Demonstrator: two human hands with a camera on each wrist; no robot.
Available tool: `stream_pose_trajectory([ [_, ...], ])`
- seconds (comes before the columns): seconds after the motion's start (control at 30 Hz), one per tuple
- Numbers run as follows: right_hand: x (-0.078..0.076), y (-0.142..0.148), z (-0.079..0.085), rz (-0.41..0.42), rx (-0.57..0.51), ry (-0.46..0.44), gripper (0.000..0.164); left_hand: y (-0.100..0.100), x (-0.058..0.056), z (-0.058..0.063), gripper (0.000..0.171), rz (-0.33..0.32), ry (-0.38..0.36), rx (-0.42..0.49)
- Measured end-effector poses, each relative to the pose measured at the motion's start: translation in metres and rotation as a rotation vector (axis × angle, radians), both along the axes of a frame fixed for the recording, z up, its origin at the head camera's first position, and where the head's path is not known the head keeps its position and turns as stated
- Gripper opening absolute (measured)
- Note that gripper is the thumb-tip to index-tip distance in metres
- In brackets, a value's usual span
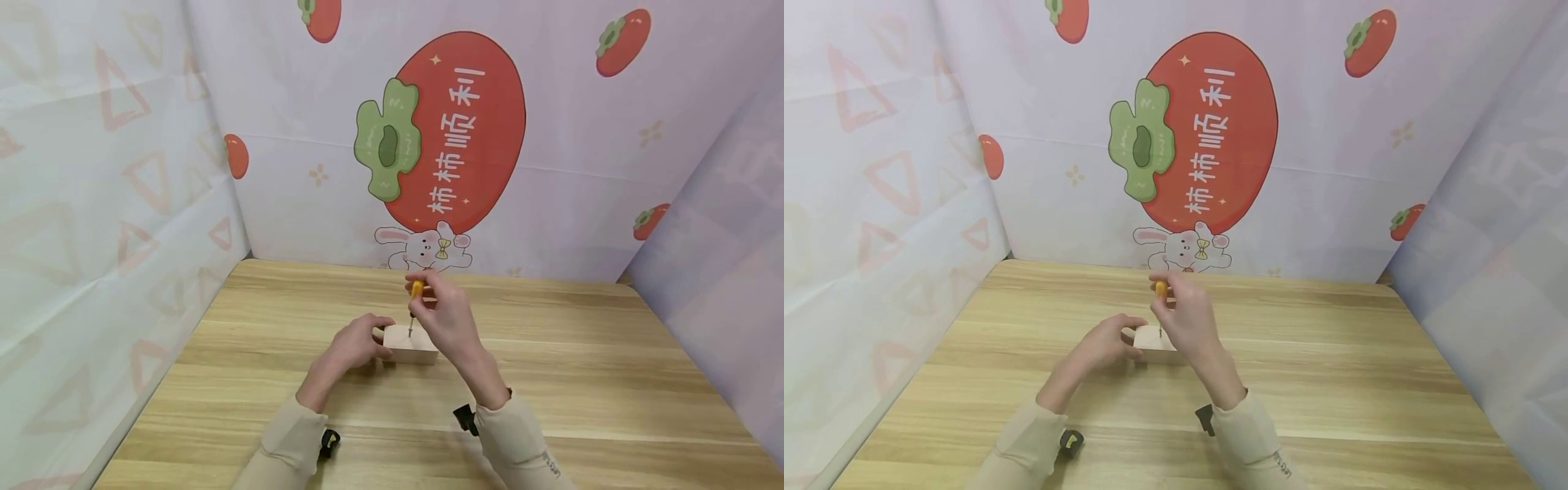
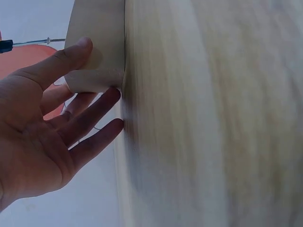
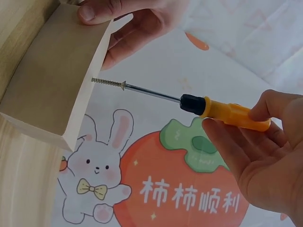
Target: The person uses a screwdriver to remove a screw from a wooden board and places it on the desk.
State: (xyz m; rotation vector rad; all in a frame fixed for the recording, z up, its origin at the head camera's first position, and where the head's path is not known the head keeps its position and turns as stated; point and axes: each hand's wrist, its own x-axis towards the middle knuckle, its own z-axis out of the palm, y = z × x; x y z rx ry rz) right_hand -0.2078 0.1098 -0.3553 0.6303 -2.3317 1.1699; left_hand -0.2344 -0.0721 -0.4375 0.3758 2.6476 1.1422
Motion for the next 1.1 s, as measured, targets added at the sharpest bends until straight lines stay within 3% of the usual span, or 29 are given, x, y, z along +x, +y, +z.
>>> stream_pose_trajectory([
  [0.17,0.001,-0.002,-0.003,-0.025,0.039,0.023,0.029,0.002,0.001,0.004,0.064,0.001,0.040,-0.061],
  [0.37,0.007,-0.001,-0.008,-0.189,0.189,0.192,0.027,0.004,0.001,0.004,0.063,0.007,0.048,-0.088],
  [0.47,0.007,0.000,-0.008,-0.202,0.182,0.227,0.028,0.004,0.001,0.003,0.063,0.007,0.055,-0.100],
  [0.73,0.006,0.002,-0.001,-0.141,0.124,0.148,0.029,0.003,0.001,0.003,0.062,0.008,0.069,-0.110],
  [0.97,0.008,0.000,0.009,-0.006,0.098,0.018,0.040,0.002,0.000,0.002,0.061,0.004,0.063,-0.100],
  [1.1,0.010,-0.001,0.008,-0.010,0.063,-0.047,0.032,0.003,0.000,0.003,0.061,0.012,0.049,-0.096],
])
